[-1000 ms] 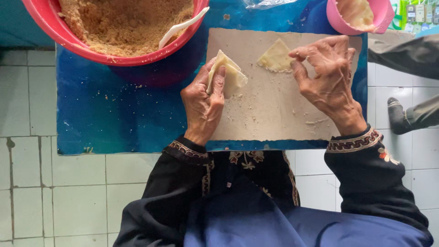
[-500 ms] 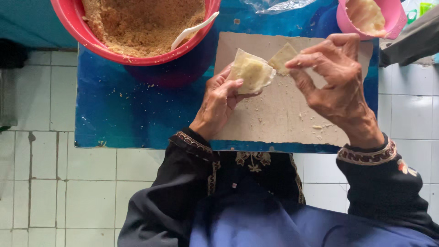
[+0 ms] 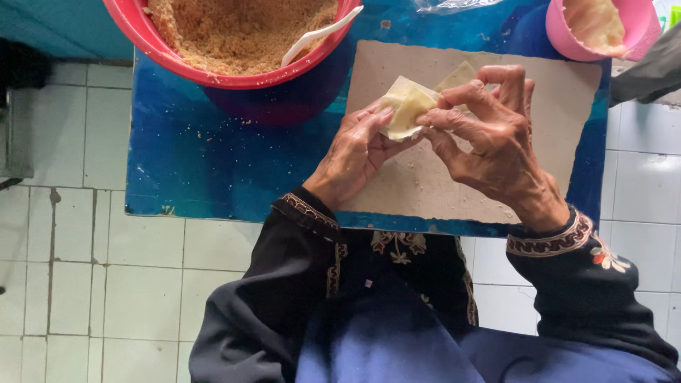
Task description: The person sits at a small blue table folding square pastry wrappers around spoonfuls of brown filling, pinching and rolling each wrapper closed by hand, and sets the finished rolled pastries in a pile on the table with other completed rolls.
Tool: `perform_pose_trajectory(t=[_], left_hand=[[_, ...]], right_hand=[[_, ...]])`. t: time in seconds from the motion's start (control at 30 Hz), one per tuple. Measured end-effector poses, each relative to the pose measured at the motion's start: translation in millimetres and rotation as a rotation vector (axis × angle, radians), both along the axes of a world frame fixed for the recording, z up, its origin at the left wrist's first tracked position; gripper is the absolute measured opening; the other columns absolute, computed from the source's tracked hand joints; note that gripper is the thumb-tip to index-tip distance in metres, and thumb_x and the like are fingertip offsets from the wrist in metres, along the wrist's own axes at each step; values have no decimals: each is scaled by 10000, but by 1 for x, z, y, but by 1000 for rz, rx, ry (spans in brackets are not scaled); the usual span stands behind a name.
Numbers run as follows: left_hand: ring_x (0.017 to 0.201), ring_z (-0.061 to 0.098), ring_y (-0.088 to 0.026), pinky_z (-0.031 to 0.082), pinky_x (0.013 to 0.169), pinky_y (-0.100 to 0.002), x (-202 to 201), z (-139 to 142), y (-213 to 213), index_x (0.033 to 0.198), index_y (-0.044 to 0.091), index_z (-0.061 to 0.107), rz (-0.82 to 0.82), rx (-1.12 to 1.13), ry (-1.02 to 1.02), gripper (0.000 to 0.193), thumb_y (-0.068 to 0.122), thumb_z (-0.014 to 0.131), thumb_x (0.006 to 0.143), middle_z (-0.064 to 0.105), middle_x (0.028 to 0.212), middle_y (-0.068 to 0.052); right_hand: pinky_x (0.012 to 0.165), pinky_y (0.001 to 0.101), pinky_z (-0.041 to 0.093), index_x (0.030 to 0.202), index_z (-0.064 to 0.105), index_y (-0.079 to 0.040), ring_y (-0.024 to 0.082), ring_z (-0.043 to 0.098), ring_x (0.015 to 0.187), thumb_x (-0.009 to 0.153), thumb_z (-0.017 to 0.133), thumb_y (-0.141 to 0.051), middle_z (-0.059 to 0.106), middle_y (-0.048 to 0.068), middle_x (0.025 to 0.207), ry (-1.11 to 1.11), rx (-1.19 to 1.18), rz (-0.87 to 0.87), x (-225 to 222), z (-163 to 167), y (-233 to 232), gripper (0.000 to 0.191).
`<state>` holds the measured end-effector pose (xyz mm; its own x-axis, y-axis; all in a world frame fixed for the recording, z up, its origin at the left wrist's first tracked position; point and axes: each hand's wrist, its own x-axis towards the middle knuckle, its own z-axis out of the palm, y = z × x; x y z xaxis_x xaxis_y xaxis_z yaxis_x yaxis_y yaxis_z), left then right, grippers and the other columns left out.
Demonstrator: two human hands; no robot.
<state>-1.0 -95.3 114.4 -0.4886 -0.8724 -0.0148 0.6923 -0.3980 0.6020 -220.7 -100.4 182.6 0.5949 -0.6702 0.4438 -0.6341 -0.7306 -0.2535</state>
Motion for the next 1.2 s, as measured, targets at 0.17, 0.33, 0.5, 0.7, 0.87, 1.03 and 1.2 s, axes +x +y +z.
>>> perform_pose_trajectory(t=[0.17,0.33,0.5,0.7,0.87,1.03,1.2], left_hand=[[1296,610,-287,445,1165,-431,-2,-4,-2,1452,-104,444,34,5,1,463,187,455,1092,586,1406,-217],[1270,621,-298,461,1138,-439,3,-1,-2,1444,-108,454,65,44,-23,469,182,460,1077,602,1376,-224],[1277,626,-294,483,1168,-430,9,5,0,1435,-110,476,188,9,-42,466,192,431,1083,630,1358,-230],[1265,628,-280,470,1178,-443,9,6,-2,1421,-99,482,273,1,-5,439,176,432,1082,625,1359,-225],[1266,621,-268,467,1168,-431,9,2,-5,1414,-95,486,272,60,-39,440,181,431,1076,623,1350,-208],[1270,621,-265,469,1171,-426,7,0,-5,1427,-91,479,257,47,-41,440,181,430,1084,621,1357,-208],[1269,629,-274,474,1160,-423,6,-1,-5,1432,-92,471,254,25,-76,445,186,416,1089,624,1359,-220]], right_hand=[[1063,336,448,1132,757,-78,216,521,1194,1026,760,-138,715,56,1138,-253,284,-2,-5,3,-5,121],[924,248,514,1162,714,11,93,638,980,1080,666,-139,718,49,1066,-772,824,-158,-11,12,3,177],[923,255,523,1204,691,36,97,646,968,1080,696,-99,717,39,1058,-767,717,-204,-27,17,-6,183],[1077,390,407,1155,733,-48,228,596,1149,1045,741,-32,723,50,1139,-61,-115,-103,-39,6,-37,111],[1053,429,283,1044,799,-170,207,508,1168,920,907,-165,716,-30,1041,312,-353,-140,-33,-18,-28,165],[986,415,286,1101,788,-157,226,503,1129,919,855,-85,717,-34,1082,204,-232,-109,-45,-30,-14,208],[989,406,280,1145,796,-196,221,507,1168,972,864,-112,719,-47,1136,197,-177,-154,-48,-39,-9,204]])
